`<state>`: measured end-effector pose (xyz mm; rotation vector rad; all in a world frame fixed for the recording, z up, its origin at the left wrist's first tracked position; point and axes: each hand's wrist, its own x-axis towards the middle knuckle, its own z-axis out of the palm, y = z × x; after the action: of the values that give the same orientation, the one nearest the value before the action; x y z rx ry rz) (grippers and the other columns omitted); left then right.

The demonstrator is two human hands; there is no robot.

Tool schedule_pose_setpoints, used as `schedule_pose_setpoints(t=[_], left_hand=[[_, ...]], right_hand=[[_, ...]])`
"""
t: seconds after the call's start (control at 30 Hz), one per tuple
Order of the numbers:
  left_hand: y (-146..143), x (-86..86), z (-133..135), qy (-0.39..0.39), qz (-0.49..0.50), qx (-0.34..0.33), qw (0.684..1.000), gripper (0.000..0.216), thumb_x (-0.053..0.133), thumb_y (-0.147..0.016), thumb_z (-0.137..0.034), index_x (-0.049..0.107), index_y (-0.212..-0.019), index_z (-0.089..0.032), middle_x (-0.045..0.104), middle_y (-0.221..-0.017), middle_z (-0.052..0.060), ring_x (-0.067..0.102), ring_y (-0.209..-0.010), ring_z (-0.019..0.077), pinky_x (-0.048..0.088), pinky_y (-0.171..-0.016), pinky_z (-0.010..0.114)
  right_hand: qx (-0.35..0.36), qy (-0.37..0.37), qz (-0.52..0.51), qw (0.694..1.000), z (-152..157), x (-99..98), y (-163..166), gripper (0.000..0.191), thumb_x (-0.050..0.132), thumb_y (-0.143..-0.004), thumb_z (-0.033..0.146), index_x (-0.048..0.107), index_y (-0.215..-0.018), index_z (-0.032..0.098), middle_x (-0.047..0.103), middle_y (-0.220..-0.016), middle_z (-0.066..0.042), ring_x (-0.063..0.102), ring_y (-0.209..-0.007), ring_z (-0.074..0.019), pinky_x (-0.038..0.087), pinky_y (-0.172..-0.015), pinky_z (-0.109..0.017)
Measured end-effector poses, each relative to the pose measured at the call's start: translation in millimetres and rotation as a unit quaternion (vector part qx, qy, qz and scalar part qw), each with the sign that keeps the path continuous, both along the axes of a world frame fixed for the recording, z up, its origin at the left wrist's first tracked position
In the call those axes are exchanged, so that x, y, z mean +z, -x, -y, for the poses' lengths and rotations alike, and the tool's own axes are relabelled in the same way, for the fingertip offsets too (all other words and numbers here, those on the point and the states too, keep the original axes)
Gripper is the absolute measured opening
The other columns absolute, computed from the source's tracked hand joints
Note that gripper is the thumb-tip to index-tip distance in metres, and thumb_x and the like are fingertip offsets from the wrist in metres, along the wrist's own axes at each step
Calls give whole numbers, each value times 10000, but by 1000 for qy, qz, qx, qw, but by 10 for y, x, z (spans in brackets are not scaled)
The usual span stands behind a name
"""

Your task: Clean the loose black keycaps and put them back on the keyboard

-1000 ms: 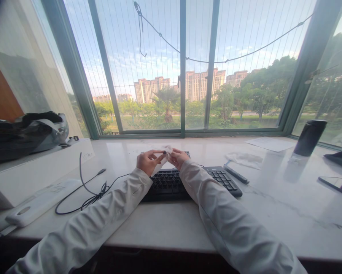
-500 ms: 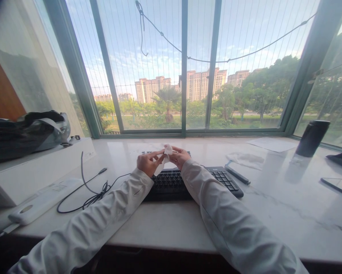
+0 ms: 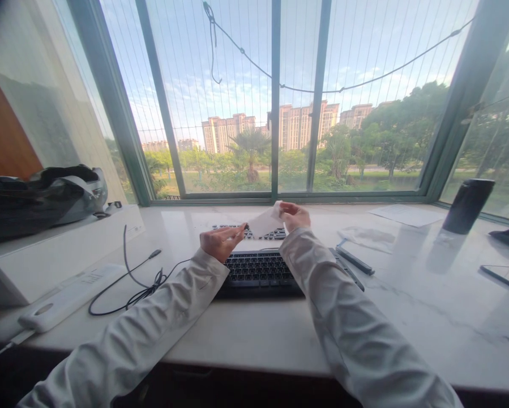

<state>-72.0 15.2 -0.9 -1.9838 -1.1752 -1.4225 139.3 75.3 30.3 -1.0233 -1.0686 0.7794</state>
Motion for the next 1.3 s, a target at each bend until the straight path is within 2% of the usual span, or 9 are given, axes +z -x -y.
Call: schedule_pose_setpoints(t=[0.13,0.33,0.43,0.57,0.63,0.77,1.07,1.2,1.3], left_hand=[[60,36,6,-38,-105,-5,994,215,551,-819,-365,694,-978,-348,608,-499,-32,506,-458,61,288,-471,202],[76,88,31,23,-156,-15,987,229,504,-841,-381,703,-951,-356,622,-540,-3,525,-516,89,272,-485,208],[106,88,17,85,-159,-31,983,258,481,-846,-403,688,-992,-358,639,-590,19,552,-575,108,307,-526,216],[165,104,-10,121,-152,-35,980,285,471,-843,-427,691,-997,-333,637,-607,41,559,-609,121,327,-562,223],[188,118,-15,120,-154,-31,980,286,466,-846,-432,688,-1000,-339,646,-630,42,566,-626,121,322,-561,220],[192,116,-23,106,-154,-23,982,267,480,-843,-437,694,-978,-351,658,-636,31,586,-635,121,323,-557,213],[138,258,8,113,16,-3,993,367,545,-790,-489,631,-1102,-315,713,-779,-23,630,-688,126,408,-662,222],[154,354,-7,184,31,-89,978,439,586,-746,-509,609,-1131,-301,715,-880,-10,589,-575,102,427,-586,218],[162,366,-50,248,48,-161,954,420,650,-681,-504,674,-1019,-255,718,-840,17,635,-726,151,451,-603,224]], right_hand=[[-261,-11,173,950,-31,76,-529,262,593,-665,165,692,-903,216,678,-875,-40,607,-835,-176,446,-845,-340],[-339,52,410,845,9,-18,-626,355,610,-612,150,665,-960,198,506,-1146,-146,475,-1030,-313,370,-852,-464],[-271,-77,443,851,91,2,-343,327,598,-688,240,636,-1004,167,528,-1021,-131,499,-918,-249,400,-790,-394],[102,-215,463,854,232,15,67,373,628,-715,427,659,-1012,204,602,-809,-38,473,-609,-120,416,-615,-264],[159,-229,432,858,267,-32,204,407,662,-671,473,682,-984,213,616,-737,-16,451,-563,-100,397,-567,-235],[147,-217,381,887,269,-130,315,355,669,-656,484,718,-869,204,628,-649,-7,469,-558,-100,387,-558,-224],[141,-210,355,900,278,-99,306,347,675,-652,470,723,-883,216,664,-694,-16,511,-593,-115,397,-594,-245],[132,-206,367,898,289,-120,330,335,668,-665,461,722,-895,224,670,-694,-13,529,-606,-123,407,-614,-254],[104,-210,367,900,325,-142,387,318,661,-671,470,724,-857,220,675,-687,-16,540,-609,-129,417,-622,-259]])
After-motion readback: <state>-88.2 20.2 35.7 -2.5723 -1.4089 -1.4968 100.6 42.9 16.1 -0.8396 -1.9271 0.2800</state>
